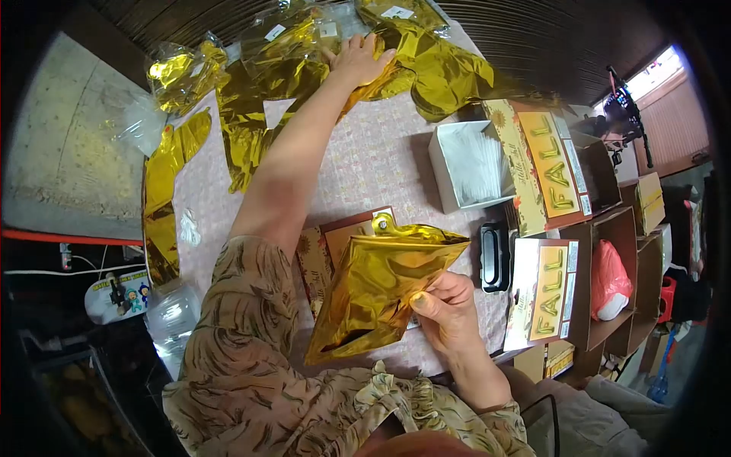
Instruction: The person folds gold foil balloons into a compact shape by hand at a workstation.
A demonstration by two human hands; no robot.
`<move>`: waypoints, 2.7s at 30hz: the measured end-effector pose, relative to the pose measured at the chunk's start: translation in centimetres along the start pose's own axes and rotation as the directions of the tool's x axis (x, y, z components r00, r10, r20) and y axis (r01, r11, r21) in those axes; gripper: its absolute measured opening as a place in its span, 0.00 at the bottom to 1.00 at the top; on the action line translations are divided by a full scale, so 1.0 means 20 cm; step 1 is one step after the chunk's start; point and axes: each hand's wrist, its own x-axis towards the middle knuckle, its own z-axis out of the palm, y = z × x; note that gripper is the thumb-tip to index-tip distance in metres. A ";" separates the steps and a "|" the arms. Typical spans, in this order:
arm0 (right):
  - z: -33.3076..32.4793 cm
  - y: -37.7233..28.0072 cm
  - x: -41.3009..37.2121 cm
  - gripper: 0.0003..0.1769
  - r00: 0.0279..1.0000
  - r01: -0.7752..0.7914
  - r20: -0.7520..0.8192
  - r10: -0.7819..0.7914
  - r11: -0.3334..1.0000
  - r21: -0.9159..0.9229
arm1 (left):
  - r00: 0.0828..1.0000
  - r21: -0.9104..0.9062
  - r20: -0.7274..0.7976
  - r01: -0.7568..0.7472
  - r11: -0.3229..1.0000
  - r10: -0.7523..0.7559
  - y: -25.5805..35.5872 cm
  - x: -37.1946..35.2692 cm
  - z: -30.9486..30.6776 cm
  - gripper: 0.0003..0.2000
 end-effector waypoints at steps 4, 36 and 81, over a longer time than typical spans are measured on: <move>0.02 -0.02 -0.01 0.11 1.000 -0.018 0.002 0.018 1.000 0.015 | 0.998 0.045 -0.041 -0.048 0.998 0.050 -0.01 -0.11 0.00 0.40; 0.04 0.00 0.03 0.11 0.996 0.021 -0.088 -0.022 1.000 -0.008 | 0.833 -0.060 -0.546 0.068 0.996 -0.090 -0.87 0.04 -0.35 0.13; 0.01 -0.19 -0.07 0.09 0.974 0.051 -0.222 -0.048 0.999 0.008 | 0.901 0.340 -0.223 -0.286 0.896 0.373 0.41 0.50 0.06 0.17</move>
